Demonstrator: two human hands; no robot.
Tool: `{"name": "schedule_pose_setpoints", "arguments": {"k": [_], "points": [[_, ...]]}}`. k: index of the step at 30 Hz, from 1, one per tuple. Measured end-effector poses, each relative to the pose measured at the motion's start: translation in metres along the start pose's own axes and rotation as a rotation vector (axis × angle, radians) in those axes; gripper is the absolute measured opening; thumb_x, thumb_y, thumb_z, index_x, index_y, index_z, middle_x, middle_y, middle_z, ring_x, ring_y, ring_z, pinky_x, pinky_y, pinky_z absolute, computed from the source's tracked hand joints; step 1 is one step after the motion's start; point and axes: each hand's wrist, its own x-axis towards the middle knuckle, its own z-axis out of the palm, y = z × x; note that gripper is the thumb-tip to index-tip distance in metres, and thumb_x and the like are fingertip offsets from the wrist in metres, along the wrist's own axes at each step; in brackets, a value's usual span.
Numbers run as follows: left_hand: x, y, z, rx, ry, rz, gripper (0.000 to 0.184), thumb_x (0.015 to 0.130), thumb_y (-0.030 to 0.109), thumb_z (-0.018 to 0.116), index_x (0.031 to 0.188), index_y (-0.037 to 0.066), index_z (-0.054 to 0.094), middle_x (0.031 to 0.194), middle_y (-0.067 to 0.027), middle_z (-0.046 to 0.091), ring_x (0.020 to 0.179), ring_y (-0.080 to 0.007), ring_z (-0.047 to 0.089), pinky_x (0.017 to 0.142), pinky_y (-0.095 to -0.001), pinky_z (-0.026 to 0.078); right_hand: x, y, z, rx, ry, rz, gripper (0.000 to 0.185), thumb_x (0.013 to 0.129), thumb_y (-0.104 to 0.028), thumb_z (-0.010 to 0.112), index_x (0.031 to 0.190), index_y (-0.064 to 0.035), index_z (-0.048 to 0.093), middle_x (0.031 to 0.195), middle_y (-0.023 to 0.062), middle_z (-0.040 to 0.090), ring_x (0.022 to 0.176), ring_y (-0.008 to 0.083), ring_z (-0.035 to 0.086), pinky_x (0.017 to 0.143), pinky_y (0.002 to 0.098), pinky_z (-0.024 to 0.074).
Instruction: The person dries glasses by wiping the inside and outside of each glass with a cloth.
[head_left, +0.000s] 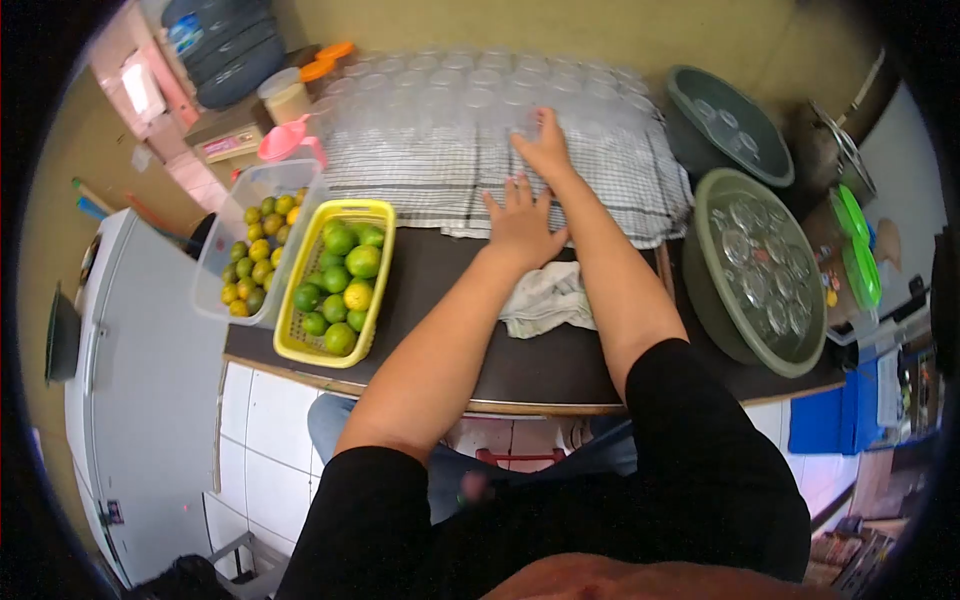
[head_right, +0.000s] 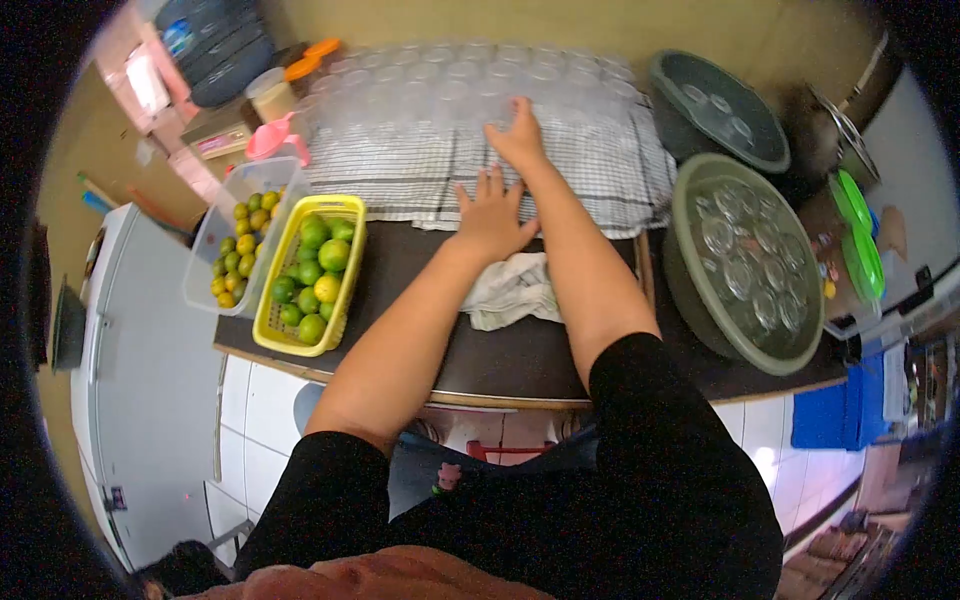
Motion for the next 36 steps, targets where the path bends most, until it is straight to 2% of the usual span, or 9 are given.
{"name": "schedule_pose_setpoints", "arguments": {"k": [7,14,16,18,20,23,27,29,36], "points": [[0.0,-0.001,0.001,0.016,0.019,0.004,0.087,0.099,0.068,0.049,0.164,0.011,0.036,0.172,-0.0297,0.02,0.16,-0.0472,0.016,0.12,-0.077,0.011,0.009,-0.064,-0.041,-0.348,0.028,0.075,0.084,0.08,-0.031,0.079,0.148,0.0019,0.043,0.148,0.0243,0.049,0.142,0.0447,0.044,0.115,0.0611,0.0389],[-0.001,0.001,-0.002,0.01,0.028,-0.006,0.086,0.1,0.069,0.05,0.163,0.013,0.038,0.171,-0.0284,0.023,0.16,-0.046,0.019,0.121,-0.0763,0.013,0.079,-0.2,-0.15,-0.051,0.584,-0.194,0.061,0.083,-0.023,0.072,0.136,0.0001,0.052,0.14,0.0236,0.057,0.133,0.0429,0.053,0.106,0.0572,0.0445],[-0.002,0.001,-0.002,0.003,0.031,0.003,0.085,0.099,0.068,0.05,0.163,0.013,0.038,0.171,-0.0283,0.024,0.16,-0.0462,0.02,0.121,-0.0763,0.012,0.111,-0.197,-0.18,-0.418,0.697,-0.019,0.059,0.092,-0.027,0.077,0.145,-0.0131,0.056,0.143,0.0186,0.061,0.123,0.0321,0.062,0.106,0.046,0.0472],[0.0,-0.001,0.0,-0.002,0.032,0.004,0.085,0.1,0.068,0.05,0.163,0.013,0.038,0.171,-0.0283,0.024,0.16,-0.0462,0.019,0.121,-0.0761,0.012,0.178,-0.105,-0.204,-0.649,0.726,-0.046,0.092,0.089,-0.037,0.081,0.165,-0.0223,0.032,0.168,0.0165,0.035,0.152,0.038,0.038,0.124,0.0478,0.0327],[-0.002,-0.001,0.0,0.0,0.017,-0.002,0.085,0.1,0.068,0.049,0.164,0.013,0.037,0.172,-0.0281,0.023,0.16,-0.0459,0.018,0.122,-0.075,0.011,0.139,-0.092,-0.267,-0.671,0.491,-0.13,0.059,0.084,-0.026,0.072,0.136,-0.0024,0.057,0.132,0.023,0.064,0.127,0.0409,0.059,0.107,0.055,0.0477],[-0.001,0.003,-0.005,0.021,-0.015,-0.012,0.086,0.101,0.069,0.046,0.165,0.014,0.035,0.172,-0.0279,0.021,0.161,-0.0458,0.016,0.122,-0.0745,0.011,0.132,-0.003,-0.322,-0.908,0.406,0.107,0.062,0.092,-0.041,0.067,0.146,-0.0131,0.055,0.148,0.0185,0.057,0.14,0.0389,0.052,0.11,0.0581,0.0435],[-0.001,0.003,-0.004,0.025,0.007,-0.014,0.086,0.101,0.07,0.045,0.165,0.013,0.035,0.171,-0.0285,0.023,0.16,-0.0465,0.016,0.122,-0.0746,0.01,0.122,0.06,-0.351,-1.001,0.069,0.525,0.087,0.094,-0.043,0.07,0.168,-0.0354,0.025,0.169,0.0143,0.032,0.155,0.0408,0.032,0.117,0.0642,0.034],[0.0,0.003,-0.004,0.026,0.016,-0.008,0.086,0.1,0.07,0.045,0.164,0.013,0.035,0.171,-0.0287,0.023,0.16,-0.0468,0.017,0.122,-0.0749,0.011,0.149,0.11,-0.346,-1.027,0.021,0.557,0.087,0.094,-0.041,0.071,0.168,-0.0354,0.024,0.171,0.0133,0.03,0.155,0.0406,0.031,0.117,0.0653,0.0336],[-0.001,0.005,-0.005,0.024,0.023,-0.009,0.084,0.101,0.068,0.047,0.164,0.013,0.037,0.172,-0.0291,0.021,0.16,-0.0465,0.019,0.121,-0.075,0.013,0.141,0.115,-0.339,-1.035,-0.117,0.495,0.09,0.093,-0.036,0.073,0.168,-0.0362,0.023,0.172,0.0055,0.029,0.155,0.0395,0.033,0.117,0.0668,0.0351]]}}
